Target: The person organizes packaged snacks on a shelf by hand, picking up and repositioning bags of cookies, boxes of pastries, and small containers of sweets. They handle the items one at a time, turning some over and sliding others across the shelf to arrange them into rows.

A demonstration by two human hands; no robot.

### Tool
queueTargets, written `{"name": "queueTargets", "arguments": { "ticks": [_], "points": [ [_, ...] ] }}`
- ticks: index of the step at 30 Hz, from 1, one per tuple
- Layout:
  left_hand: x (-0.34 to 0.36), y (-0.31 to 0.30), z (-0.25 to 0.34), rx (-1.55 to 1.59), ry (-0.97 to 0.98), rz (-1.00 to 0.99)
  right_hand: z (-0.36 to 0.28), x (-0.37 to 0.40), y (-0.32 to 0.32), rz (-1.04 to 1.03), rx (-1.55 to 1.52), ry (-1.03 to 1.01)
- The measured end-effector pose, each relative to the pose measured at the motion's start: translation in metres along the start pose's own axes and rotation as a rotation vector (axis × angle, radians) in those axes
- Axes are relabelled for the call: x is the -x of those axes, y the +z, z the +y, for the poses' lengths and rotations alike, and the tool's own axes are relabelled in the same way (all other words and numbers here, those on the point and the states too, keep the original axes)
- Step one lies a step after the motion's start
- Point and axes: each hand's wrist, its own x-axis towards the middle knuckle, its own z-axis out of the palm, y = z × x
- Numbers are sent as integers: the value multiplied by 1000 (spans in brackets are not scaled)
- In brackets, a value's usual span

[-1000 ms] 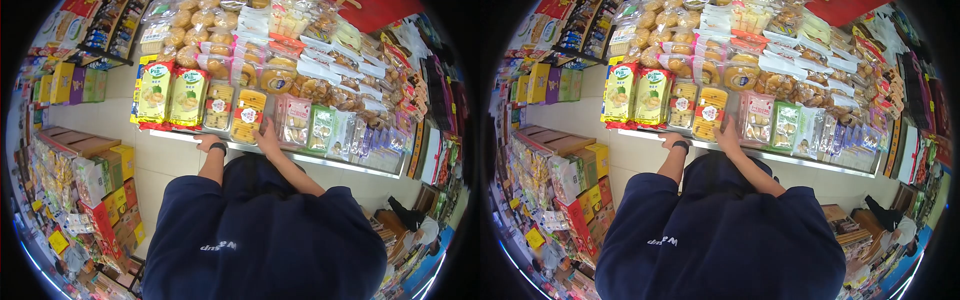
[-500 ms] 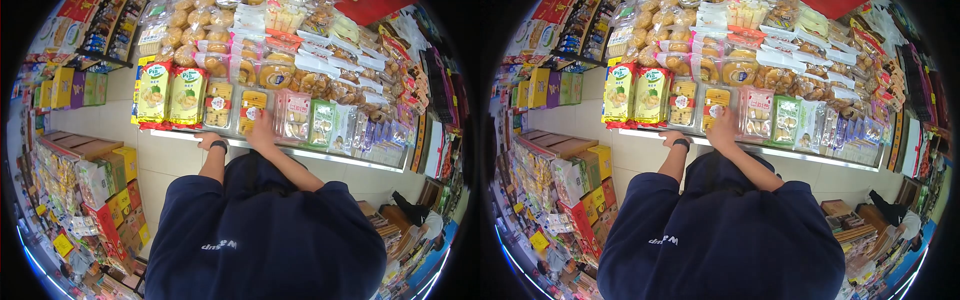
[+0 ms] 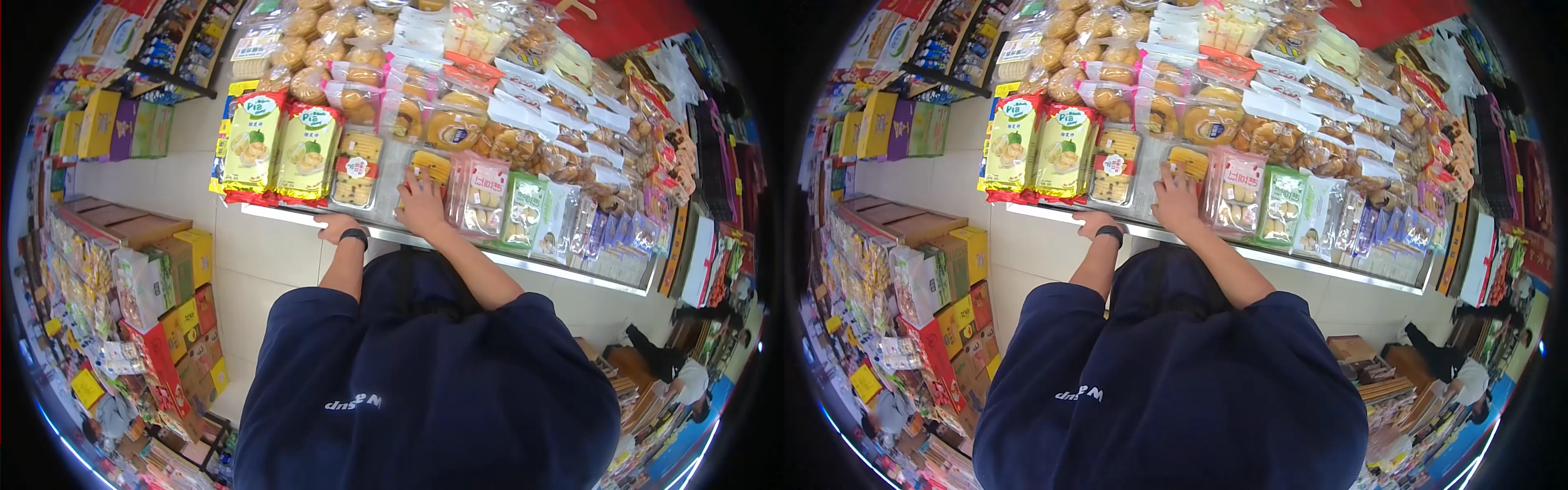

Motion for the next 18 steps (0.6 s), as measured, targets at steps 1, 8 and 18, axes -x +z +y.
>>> {"name": "queueTargets", "arguments": {
  "ticks": [1, 8, 18],
  "points": [
    [0, -1, 1, -16, -12, -11, -4, -4, 0, -9, 11, -2],
    [2, 0, 1, 40, 25, 29, -37, -52, 38, -58, -815, 263],
    [-10, 4, -4, -43, 47, 13, -53, -82, 52, -177, -1610, 753]
  ]
}}
